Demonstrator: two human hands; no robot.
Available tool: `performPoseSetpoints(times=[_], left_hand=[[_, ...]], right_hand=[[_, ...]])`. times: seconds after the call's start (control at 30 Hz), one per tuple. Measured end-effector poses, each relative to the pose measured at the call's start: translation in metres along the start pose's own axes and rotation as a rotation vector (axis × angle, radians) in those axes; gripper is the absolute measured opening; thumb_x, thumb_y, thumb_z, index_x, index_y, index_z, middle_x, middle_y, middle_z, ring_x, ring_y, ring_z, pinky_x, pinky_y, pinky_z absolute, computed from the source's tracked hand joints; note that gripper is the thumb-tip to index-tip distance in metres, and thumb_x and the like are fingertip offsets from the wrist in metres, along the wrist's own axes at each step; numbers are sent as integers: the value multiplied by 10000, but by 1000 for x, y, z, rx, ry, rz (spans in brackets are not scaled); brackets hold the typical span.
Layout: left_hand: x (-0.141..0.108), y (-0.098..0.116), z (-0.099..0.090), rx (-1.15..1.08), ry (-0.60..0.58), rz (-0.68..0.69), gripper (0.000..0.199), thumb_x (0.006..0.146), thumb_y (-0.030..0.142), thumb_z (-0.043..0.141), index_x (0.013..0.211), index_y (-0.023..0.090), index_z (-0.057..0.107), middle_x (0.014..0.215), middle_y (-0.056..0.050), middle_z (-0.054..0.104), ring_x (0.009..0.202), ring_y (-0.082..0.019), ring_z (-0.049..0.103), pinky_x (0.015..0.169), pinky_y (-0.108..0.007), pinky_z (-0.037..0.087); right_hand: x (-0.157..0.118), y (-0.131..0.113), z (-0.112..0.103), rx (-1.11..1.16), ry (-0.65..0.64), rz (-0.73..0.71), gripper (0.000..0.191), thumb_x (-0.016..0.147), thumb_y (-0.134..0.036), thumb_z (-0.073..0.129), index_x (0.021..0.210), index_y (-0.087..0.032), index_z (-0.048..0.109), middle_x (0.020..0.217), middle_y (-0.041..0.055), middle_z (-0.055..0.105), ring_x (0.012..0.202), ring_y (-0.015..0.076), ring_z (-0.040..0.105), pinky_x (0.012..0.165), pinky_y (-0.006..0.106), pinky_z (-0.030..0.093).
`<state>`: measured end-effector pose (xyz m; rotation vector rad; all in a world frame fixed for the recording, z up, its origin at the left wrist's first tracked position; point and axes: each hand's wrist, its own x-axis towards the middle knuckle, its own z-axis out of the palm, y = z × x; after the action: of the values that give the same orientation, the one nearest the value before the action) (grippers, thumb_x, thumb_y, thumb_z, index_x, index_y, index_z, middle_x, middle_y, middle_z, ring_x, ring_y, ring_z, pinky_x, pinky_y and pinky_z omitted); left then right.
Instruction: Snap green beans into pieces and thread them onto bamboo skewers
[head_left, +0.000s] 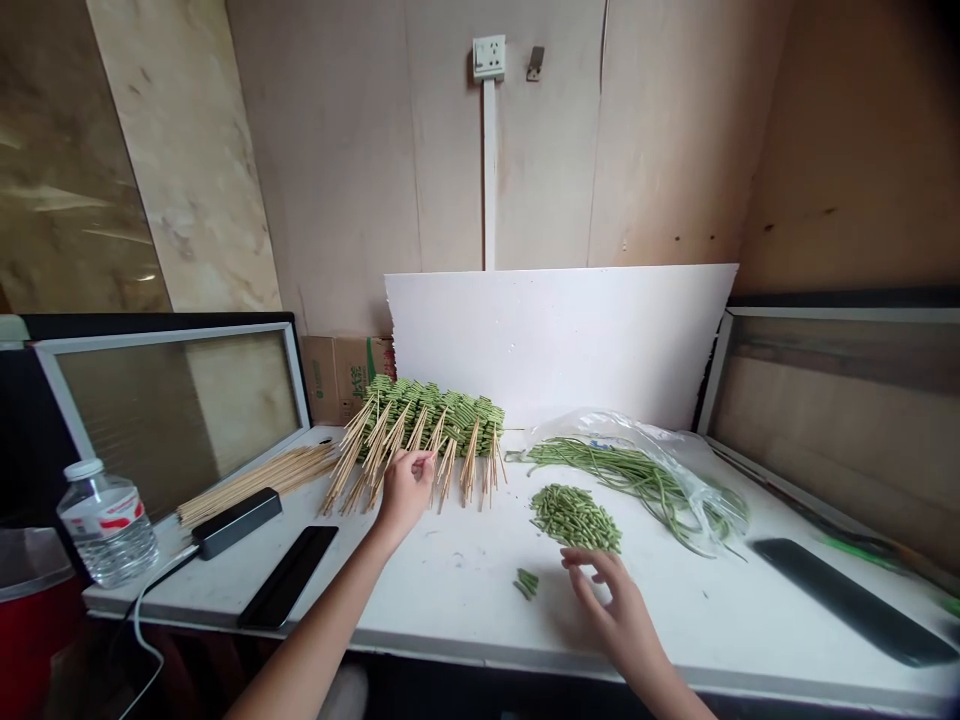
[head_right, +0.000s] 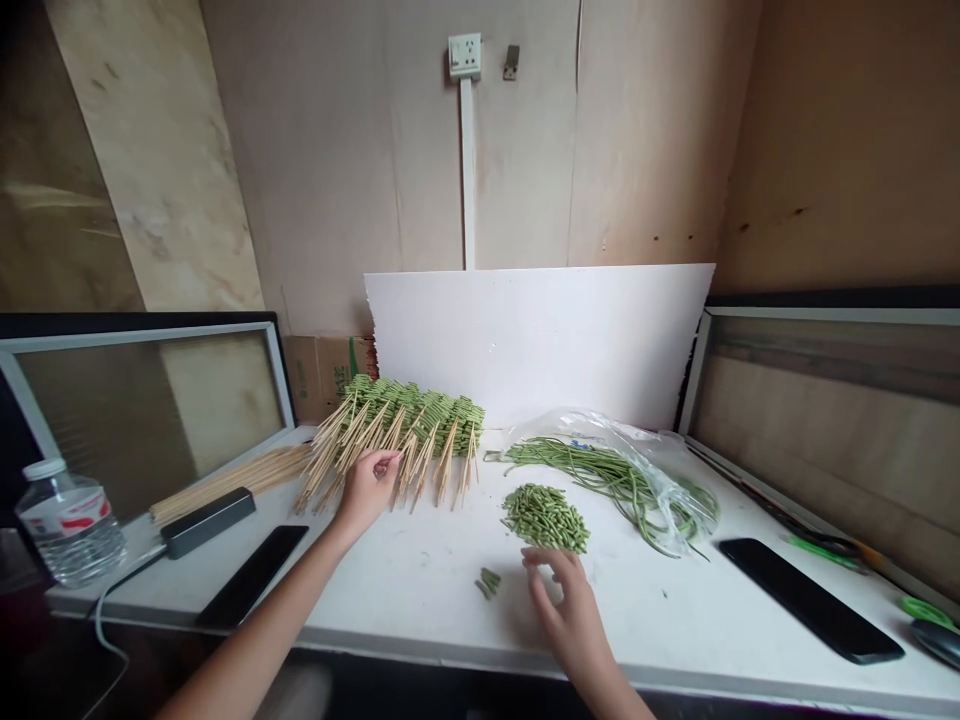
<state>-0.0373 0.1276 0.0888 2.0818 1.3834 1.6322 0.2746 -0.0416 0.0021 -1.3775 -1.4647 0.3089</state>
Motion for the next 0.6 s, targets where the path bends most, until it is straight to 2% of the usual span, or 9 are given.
performPoseSetpoints(times=[0.13,0.23,0.33,0.47,0.6], left_hand=[[49,-14,0,81,-3,-60,208,950,195,597,1036,108,766,1036,-137,744,869,-199,724,825,-331,587],[87,-25,1,146,-44,-120,167,965,197,626,1013,94,749,994,-110,759,902,-197,730,860,-337,585],[119,-31,4,220,-102,-171,209,989,302,662,1090,123,697,1059,-67,732,929,-193,716,854,-388,600],[144,-29,14,280,-179,-178,310,993,366,655,1206,141,660,1188,-73,687,1008,-233,695,861,-410,603],[158,-22,38,298,-239,-152,345,992,355,657,1270,152,631,1254,-92,660,1059,-245,681,890,-432,596]], right_hand=[[-12,5,-7,-114,-22,-148,209,971,-374,557,1043,-272,725,1055,103,722,1070,324,643,926,498,541],[-15,9,-10,-152,-31,-184,194,981,-345,548,1062,-273,710,1050,108,712,1078,331,626,915,508,546],[-15,16,-10,-162,-32,-197,190,985,-320,545,1087,-281,700,1065,104,706,1089,329,619,916,508,549],[-16,21,-9,-164,-34,-212,184,984,-297,549,1097,-293,695,1073,97,703,1095,325,615,913,497,552],[-16,19,-8,-166,-45,-211,184,989,-291,545,1101,-297,691,1081,95,701,1105,321,610,920,493,550]])
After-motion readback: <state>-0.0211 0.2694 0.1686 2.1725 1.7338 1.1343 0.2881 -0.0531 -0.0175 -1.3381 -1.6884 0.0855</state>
